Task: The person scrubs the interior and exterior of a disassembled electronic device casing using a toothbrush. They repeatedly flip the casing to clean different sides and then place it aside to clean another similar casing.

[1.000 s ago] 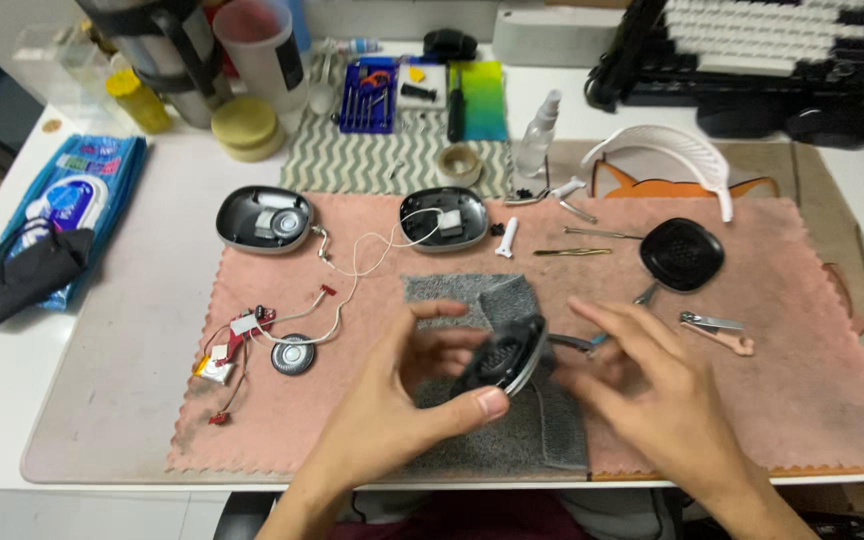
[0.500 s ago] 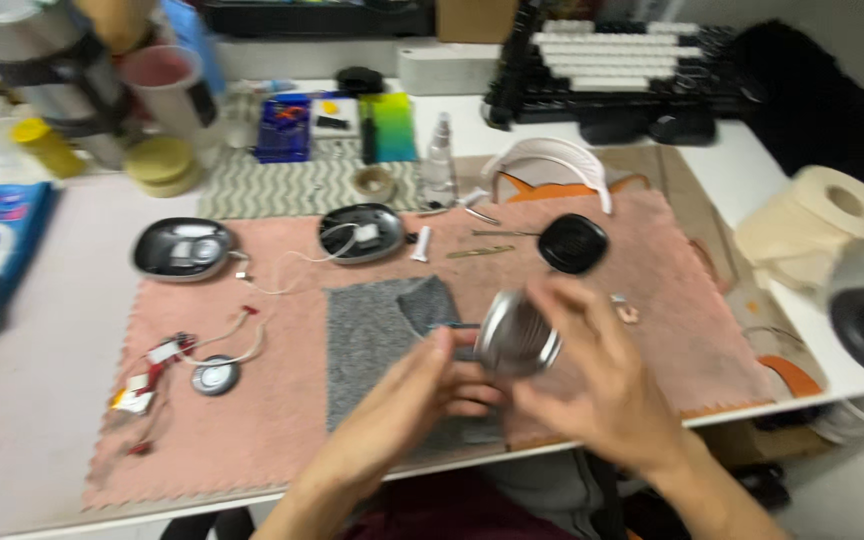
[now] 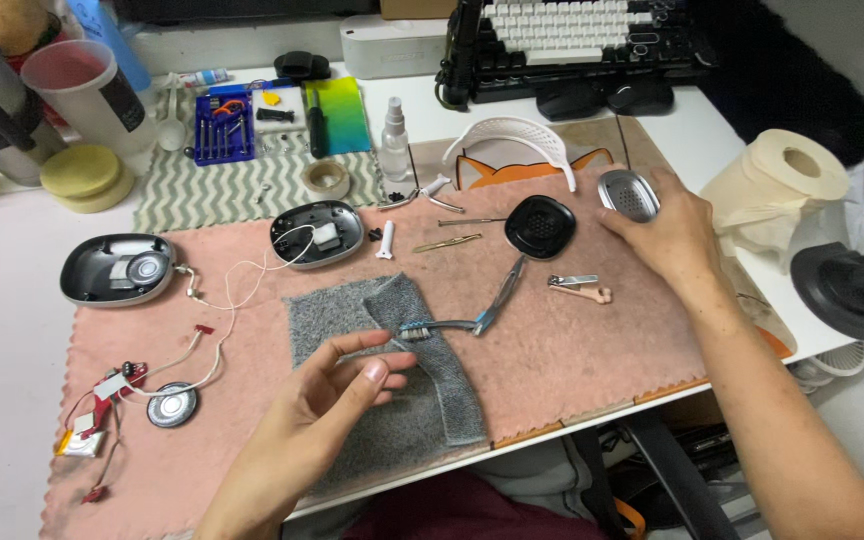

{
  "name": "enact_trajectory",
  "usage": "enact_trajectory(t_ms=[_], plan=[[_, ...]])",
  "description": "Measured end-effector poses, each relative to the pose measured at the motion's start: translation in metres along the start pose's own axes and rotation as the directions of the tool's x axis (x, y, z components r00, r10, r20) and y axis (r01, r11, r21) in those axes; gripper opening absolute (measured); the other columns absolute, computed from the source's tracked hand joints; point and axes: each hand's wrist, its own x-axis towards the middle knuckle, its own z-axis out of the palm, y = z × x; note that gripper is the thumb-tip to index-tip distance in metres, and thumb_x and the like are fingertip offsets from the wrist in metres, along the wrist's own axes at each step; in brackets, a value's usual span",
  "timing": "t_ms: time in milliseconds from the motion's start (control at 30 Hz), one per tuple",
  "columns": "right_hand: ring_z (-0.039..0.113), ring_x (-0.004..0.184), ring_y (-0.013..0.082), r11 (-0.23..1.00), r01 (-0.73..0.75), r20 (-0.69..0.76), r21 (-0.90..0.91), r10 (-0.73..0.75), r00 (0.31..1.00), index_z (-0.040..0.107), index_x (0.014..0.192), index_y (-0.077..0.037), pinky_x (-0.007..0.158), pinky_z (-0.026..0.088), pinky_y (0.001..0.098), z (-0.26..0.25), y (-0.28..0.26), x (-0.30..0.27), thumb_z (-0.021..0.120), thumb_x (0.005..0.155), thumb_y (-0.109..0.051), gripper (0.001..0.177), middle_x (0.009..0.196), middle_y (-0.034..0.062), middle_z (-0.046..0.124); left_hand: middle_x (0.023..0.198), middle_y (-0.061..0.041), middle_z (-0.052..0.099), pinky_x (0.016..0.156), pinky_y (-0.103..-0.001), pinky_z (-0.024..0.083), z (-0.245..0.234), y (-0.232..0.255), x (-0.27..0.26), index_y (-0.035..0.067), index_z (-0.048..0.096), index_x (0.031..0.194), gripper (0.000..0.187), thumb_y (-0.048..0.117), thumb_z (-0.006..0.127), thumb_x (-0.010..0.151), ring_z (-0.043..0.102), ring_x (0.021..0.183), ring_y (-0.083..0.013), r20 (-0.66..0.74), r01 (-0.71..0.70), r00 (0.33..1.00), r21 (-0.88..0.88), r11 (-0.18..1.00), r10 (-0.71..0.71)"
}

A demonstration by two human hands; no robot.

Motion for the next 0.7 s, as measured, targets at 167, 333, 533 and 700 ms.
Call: enact_trajectory(t_ms=[167,333,533,700], plan=[[0.072,0.125,0.0535,0.986,0.156,-0.088,-0.056,-0.161,0.983,0.071,0.154,-0.002,0.106,0.053,0.0581,0.026,0.019,0.005,0.095,0.091,-0.051,0.083,0.136,0.028,0.08,0.139,-0.019,0.096,0.108,-0.036,0.07,-0.007,0.008,-0.005,0.007,0.074,0.148,0.049,0.024,0.07,0.103,0.089,0.12,-0.0246,-0.045,0.047,0.998,-0.018,0.999,-0.048],[0.069,0.131,0.0514,0.983,0.18,-0.069,-0.046,-0.182,0.981,0.07,0.156,-0.006,0.116,0.044,0.056,0.017,0.011,-0.006,0.09,0.096,-0.054,0.08,0.138,0.0244,0.081,0.14,-0.018,0.096,0.107,-0.037,0.069,-0.016,0.009,-0.006,0.008,0.074,0.147,0.048,0.026,0.07,0.102,0.089,0.122,-0.0248,-0.041,0.003,0.999,0.012,1.0,-0.002],[0.066,0.146,0.0345,0.905,0.355,0.029,0.235,-0.371,0.928,0.073,0.147,-0.003,0.126,0.045,0.0499,-0.026,-0.061,-0.038,0.084,0.105,-0.035,0.053,0.153,0.0172,0.074,0.142,-0.017,0.096,0.106,-0.036,0.07,-0.02,0.019,-0.007,0.008,0.074,0.147,0.048,0.026,0.069,0.103,0.089,0.123,-0.0223,-0.101,-0.009,0.995,0.072,0.997,0.016],[0.057,0.157,0.0289,0.96,0.178,0.354,0.216,-0.246,0.902,0.059,0.161,-0.015,0.13,0.04,0.0472,-0.036,-0.099,-0.049,0.095,0.082,-0.045,0.092,0.168,0.01,0.064,0.14,-0.016,0.096,0.113,-0.033,0.067,-0.028,0.024,-0.014,0.011,0.074,0.145,0.044,0.023,0.073,0.102,0.087,0.122,-0.0186,-0.091,-0.092,0.991,0.086,0.992,0.1]])
